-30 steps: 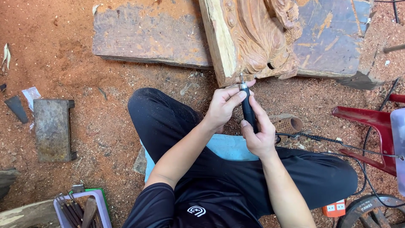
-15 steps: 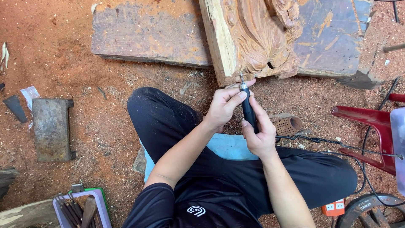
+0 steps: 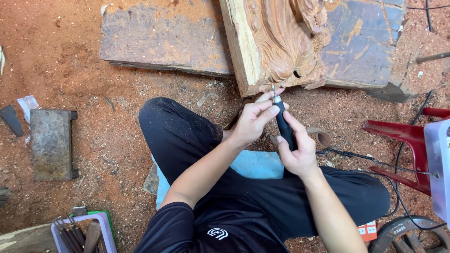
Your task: Using a handheld rotary tool to carve intricate decorative details into a large wooden sculpture in a workshop.
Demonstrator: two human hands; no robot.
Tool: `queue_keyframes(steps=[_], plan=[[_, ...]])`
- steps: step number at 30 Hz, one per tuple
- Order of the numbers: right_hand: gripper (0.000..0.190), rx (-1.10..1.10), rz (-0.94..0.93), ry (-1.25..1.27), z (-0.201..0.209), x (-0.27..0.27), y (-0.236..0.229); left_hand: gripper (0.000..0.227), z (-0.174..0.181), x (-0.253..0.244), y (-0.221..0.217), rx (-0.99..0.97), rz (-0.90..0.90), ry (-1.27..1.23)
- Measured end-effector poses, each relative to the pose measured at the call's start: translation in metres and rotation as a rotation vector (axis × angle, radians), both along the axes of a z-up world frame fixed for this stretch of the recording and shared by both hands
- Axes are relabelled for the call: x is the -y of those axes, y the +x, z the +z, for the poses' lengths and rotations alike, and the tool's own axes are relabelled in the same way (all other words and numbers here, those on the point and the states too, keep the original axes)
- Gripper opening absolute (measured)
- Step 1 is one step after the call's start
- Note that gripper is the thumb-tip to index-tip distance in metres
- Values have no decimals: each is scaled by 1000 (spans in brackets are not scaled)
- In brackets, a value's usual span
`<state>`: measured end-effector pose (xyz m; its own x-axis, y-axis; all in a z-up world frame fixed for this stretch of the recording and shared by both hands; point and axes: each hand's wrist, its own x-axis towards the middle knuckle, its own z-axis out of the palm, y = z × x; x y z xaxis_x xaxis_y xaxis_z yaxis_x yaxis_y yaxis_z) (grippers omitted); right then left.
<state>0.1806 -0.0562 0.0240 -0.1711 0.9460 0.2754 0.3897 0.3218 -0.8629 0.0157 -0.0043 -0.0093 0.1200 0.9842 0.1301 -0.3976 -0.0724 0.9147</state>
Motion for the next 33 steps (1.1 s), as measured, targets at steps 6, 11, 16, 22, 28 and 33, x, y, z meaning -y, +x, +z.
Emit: queue_keyframes(steps=[6, 11, 16, 22, 28, 33], plan=[[58, 27, 35, 39, 12, -15, -7, 25, 0, -4, 2, -34, 75, -22], [58, 9, 26, 53, 10, -16, -9, 25, 1, -4, 3, -13, 89, -28], [56, 1, 36, 68, 11, -18, -11, 24, 3, -5, 3, 1, 98, -34], [56, 11, 44, 73, 10, -18, -12, 25, 1, -4, 3, 25, 105, -36], [56, 10, 48, 76, 5, -17, -12, 25, 2, -4, 2, 25, 108, -33], [56, 22, 42, 89, 4, -17, -12, 24, 5, -3, 2, 16, 122, -25]])
